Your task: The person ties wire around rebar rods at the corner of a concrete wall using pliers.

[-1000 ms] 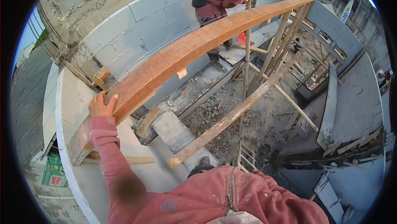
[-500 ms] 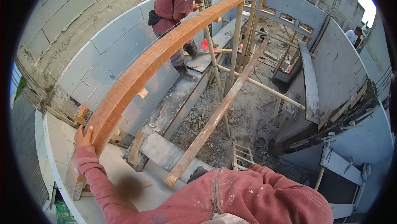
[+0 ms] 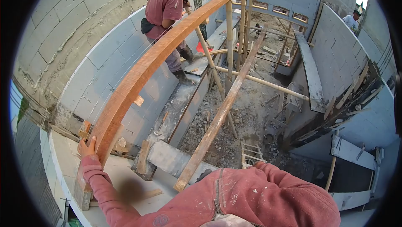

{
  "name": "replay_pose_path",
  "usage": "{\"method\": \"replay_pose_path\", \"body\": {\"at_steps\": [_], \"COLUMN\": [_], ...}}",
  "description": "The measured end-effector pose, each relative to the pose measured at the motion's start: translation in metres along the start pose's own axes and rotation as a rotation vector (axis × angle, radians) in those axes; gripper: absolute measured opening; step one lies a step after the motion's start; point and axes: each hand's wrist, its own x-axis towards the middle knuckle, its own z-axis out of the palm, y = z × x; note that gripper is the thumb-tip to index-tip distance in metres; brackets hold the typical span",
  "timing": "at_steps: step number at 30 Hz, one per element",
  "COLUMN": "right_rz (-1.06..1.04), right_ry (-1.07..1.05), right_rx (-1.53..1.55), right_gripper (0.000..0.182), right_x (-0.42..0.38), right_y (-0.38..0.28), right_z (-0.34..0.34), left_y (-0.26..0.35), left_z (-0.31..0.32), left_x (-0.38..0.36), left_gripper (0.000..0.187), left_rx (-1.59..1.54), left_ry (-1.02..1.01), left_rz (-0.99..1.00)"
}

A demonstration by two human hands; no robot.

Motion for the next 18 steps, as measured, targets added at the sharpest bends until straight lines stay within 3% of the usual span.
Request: {"method": "replay_pose_path", "body": {"at_steps": [9, 18], "right_rz": [0.041, 0.031], "right_ry": [0.024, 0.039], "right_rx": [0.074, 0.067], "right_gripper": [0.046, 0.048], "right_x": [-0.007, -0.006], "right_y": [0.019, 0.024], "right_z": [0.01, 0.014], "left_y": [0.012, 0.003], "left_z": [-0.015, -0.005], "left_x": [-0.005, -0.004], "left_gripper": [0.069, 0.067], "left_rx": [0.061, 0.0], "left_ry": [-0.109, -0.021], "left_rz": [-0.068, -0.009]}}
